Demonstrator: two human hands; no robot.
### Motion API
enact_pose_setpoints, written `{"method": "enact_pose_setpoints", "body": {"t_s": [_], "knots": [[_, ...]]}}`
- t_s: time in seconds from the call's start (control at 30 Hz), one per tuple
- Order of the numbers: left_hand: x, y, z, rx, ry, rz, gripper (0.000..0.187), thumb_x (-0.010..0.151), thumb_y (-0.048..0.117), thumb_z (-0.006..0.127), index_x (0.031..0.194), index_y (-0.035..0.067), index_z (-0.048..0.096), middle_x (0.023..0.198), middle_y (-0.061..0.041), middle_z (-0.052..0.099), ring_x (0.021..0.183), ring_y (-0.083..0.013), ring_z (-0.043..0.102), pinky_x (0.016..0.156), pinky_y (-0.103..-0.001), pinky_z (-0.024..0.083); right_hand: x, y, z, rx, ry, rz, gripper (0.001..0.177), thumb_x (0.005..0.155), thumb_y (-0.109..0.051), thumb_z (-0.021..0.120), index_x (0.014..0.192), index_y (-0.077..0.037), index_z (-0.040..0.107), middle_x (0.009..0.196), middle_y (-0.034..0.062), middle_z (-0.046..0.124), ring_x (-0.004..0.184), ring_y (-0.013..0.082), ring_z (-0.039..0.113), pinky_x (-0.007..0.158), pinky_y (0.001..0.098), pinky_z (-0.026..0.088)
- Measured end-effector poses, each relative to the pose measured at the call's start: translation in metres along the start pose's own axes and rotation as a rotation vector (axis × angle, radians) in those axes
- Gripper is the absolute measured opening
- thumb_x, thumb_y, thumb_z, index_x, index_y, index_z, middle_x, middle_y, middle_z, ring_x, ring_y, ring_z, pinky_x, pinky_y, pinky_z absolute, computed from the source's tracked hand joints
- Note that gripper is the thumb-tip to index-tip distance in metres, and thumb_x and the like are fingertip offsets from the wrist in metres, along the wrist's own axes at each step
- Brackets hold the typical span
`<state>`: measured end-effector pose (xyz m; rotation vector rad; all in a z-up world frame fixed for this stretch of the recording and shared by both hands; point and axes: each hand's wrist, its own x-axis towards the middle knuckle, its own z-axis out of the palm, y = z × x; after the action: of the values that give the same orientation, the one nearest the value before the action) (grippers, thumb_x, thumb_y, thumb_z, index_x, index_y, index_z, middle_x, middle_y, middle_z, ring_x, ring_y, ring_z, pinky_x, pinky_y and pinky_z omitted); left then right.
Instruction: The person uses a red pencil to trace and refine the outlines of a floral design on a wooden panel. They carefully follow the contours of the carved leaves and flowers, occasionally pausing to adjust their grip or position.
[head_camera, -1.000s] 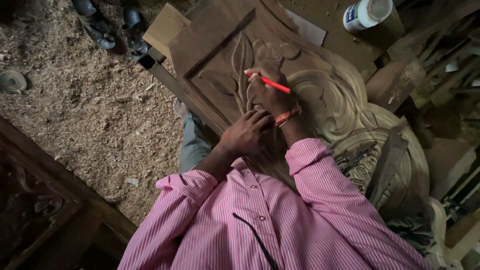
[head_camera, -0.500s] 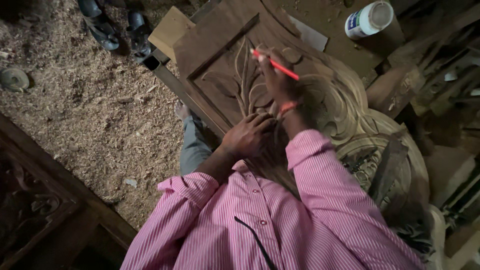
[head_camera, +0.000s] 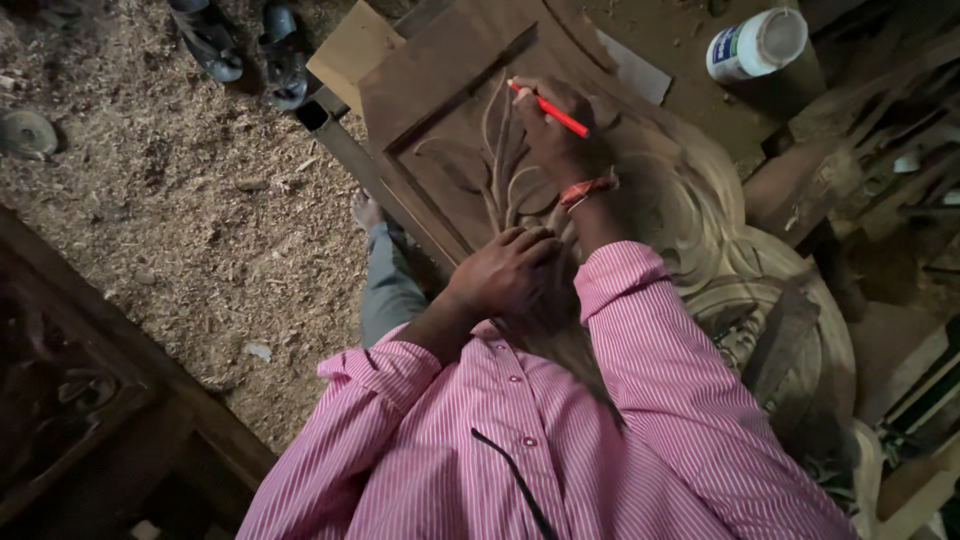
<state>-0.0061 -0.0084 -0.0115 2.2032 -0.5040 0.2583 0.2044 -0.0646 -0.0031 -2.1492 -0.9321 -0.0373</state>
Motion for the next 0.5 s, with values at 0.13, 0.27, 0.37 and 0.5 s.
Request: {"method": "enact_pose_setpoints", "body": {"t_s": [0.13,0.27,0.37,0.5], "knots": [[0.0,0.001,-0.005,0.062,-0.056,0.019,0.041,0.084,0.029,0.068,0.119,0.008,0.07,0.14,-0.011,0.061,0.134,-0.0294,0.053,0.114,-0.044,0.043,-0.002,-0.005,-0.001,0.088,-0.018,0.061,0.017,0.099,-0.011,0.061,0.105,-0.002,0.074,0.095,0.0152,0.075,0.087,0.0264,0.075,0.077,0.0375,0.057],[0.0,0.001,-0.005,0.043,-0.016,0.021,0.045,0.084,0.028,0.067,0.123,0.007,0.072,0.139,-0.01,0.061,0.134,-0.0292,0.052,0.114,-0.043,0.042,-0.019,-0.019,-0.004,0.118,-0.044,0.137,0.019,0.098,-0.011,0.058,0.103,-0.001,0.073,0.092,0.0134,0.075,0.084,0.0238,0.073,0.075,0.0357,0.056],[0.0,0.003,-0.003,0.03,0.019,-0.004,0.049,0.086,0.028,0.068,0.129,0.004,0.072,0.142,-0.01,0.059,0.135,-0.029,0.051,0.115,-0.043,0.041,-0.031,-0.029,-0.004,0.119,-0.041,0.156,0.02,0.1,-0.011,0.057,0.103,-0.002,0.074,0.092,0.0117,0.076,0.085,0.0217,0.074,0.075,0.0349,0.057],[0.0,0.001,-0.003,0.148,-0.133,0.009,0.042,0.079,0.029,0.07,0.115,0.007,0.071,0.143,-0.013,0.058,0.137,-0.032,0.049,0.117,-0.044,0.04,-0.043,-0.037,-0.006,0.147,-0.06,0.197,0.018,0.1,-0.012,0.058,0.101,-0.001,0.073,0.098,0.0115,0.077,0.087,0.0207,0.074,0.076,0.0339,0.057]]}}
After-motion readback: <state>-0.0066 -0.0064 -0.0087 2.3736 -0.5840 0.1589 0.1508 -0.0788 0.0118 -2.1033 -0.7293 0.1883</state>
